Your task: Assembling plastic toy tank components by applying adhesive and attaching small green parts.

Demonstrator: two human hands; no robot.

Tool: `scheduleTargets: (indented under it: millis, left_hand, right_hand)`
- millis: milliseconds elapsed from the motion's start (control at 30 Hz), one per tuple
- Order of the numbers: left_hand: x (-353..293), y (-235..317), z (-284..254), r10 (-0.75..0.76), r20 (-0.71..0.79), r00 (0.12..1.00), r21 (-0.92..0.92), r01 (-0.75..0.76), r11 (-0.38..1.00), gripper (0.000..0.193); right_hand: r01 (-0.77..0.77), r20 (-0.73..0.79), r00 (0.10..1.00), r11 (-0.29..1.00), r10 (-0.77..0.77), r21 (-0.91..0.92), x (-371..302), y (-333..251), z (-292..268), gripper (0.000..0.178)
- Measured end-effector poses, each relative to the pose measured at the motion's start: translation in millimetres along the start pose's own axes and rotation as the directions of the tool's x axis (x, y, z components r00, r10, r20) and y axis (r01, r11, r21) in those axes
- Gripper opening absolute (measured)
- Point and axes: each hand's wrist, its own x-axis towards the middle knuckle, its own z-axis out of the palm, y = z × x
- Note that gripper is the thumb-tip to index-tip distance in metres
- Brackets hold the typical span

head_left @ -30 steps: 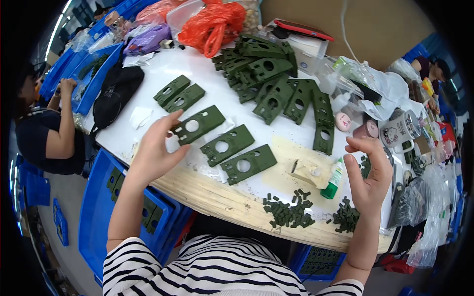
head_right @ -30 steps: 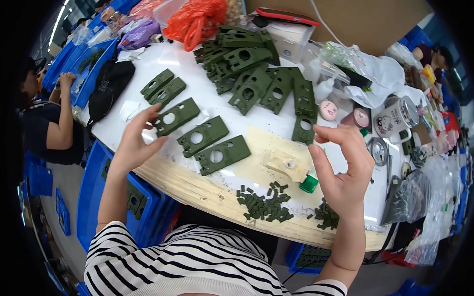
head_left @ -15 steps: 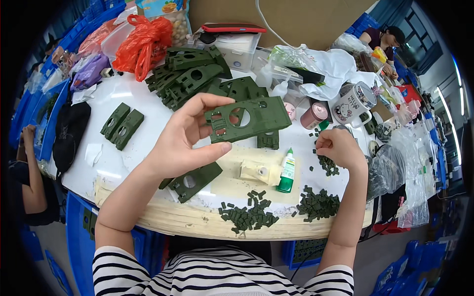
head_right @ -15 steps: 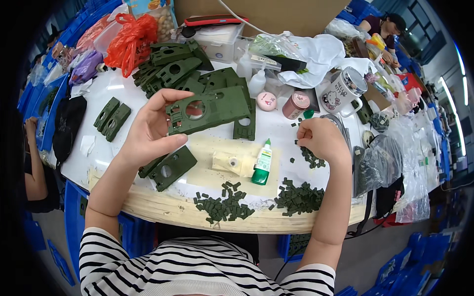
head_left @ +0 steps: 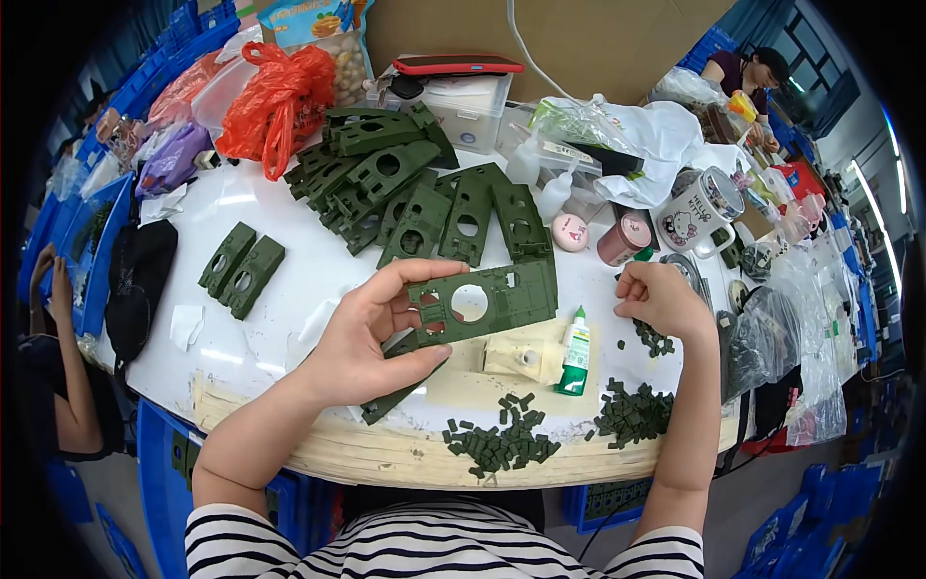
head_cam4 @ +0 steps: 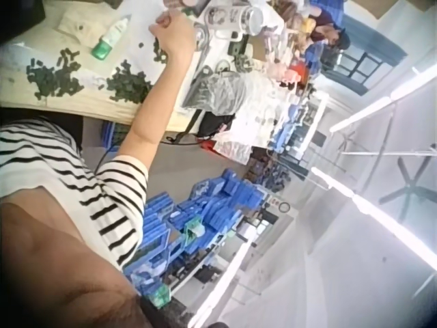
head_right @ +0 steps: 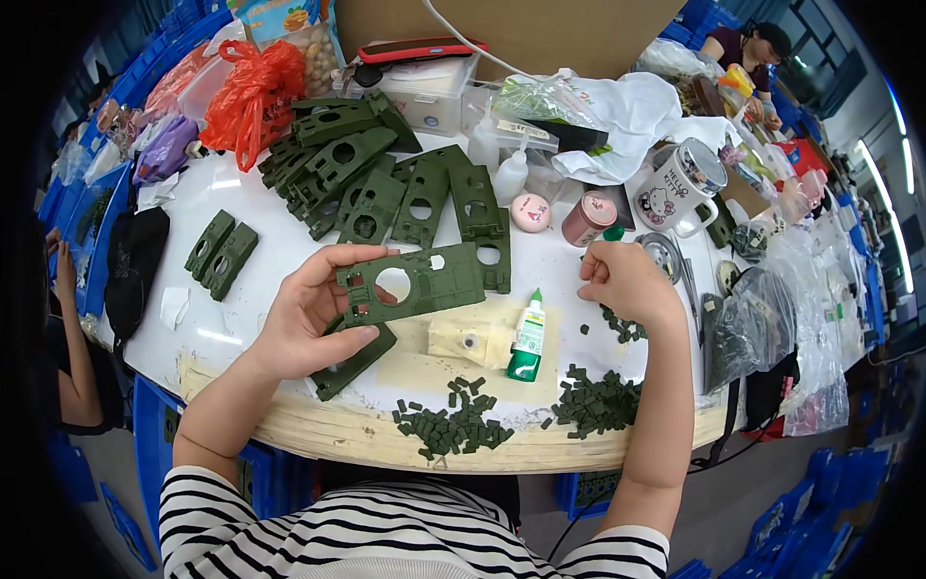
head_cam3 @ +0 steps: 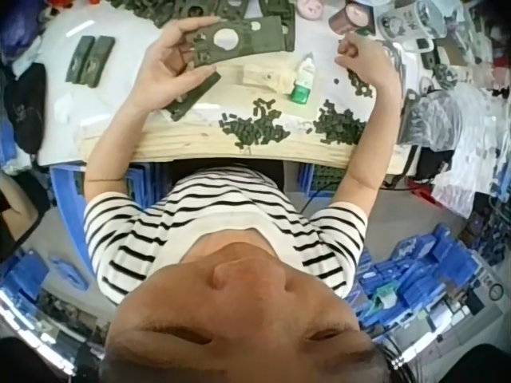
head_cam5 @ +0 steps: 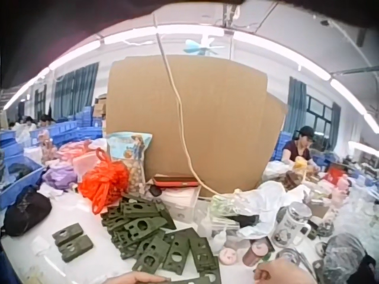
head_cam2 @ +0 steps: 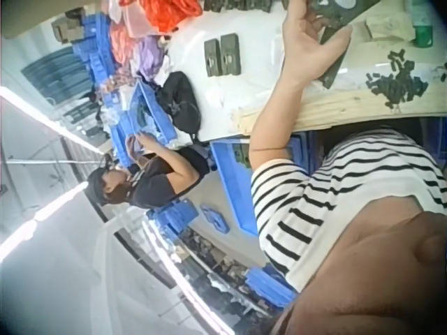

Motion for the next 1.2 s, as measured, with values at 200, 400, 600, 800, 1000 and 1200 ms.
scheduleTargets:
  millis: [200, 400, 600, 800, 1000, 1200]
  left_hand:
    - [0, 3, 1, 0.037, -0.027, 0.999, 0.005, -0.037, 0.999, 0.062]
    - [0, 0, 1, 0.037, -0.040, 0.999, 0.026, -0.036, 0.999, 0.062]
    - [0, 0, 1, 0.060, -0.034, 0.998, 0.037, -0.058, 0.998, 0.062]
    - [-2, -1, 2, 0.054, -0.001, 0.999, 0.091, -0.054, 0.994, 0.065]
    - [-9, -7, 12, 0.124, 0.010, 0.992, 0.207, -0.123, 0.971, 0.062]
    - [-10, -9, 17, 0.271, 0.016, 0.962, 0.363, -0.258, 0.895, 0.062]
  right_hand:
    - [-0.045, -0.084, 0.995, 0.995, 0.053, 0.094, 3, 6, -8, 0.010]
    - [0.000, -0.093, 0.996, 0.997, 0.007, 0.073, 10, 10, 2, 0.011]
    - [-0.002, -0.043, 0.999, 0.999, 0.001, -0.039, 8, 4, 3, 0.011]
    - [0.136, -0.273, 0.961, 0.946, -0.053, 0.294, -18, -46, -3, 0.011]
    - [0.267, -0.212, 0.964, 0.572, -0.162, 0.775, -45, -91, 12, 0.016]
    - [0.086, -0.029, 0.991, 0.466, -0.128, 0.881, -46, -102, 22, 0.011]
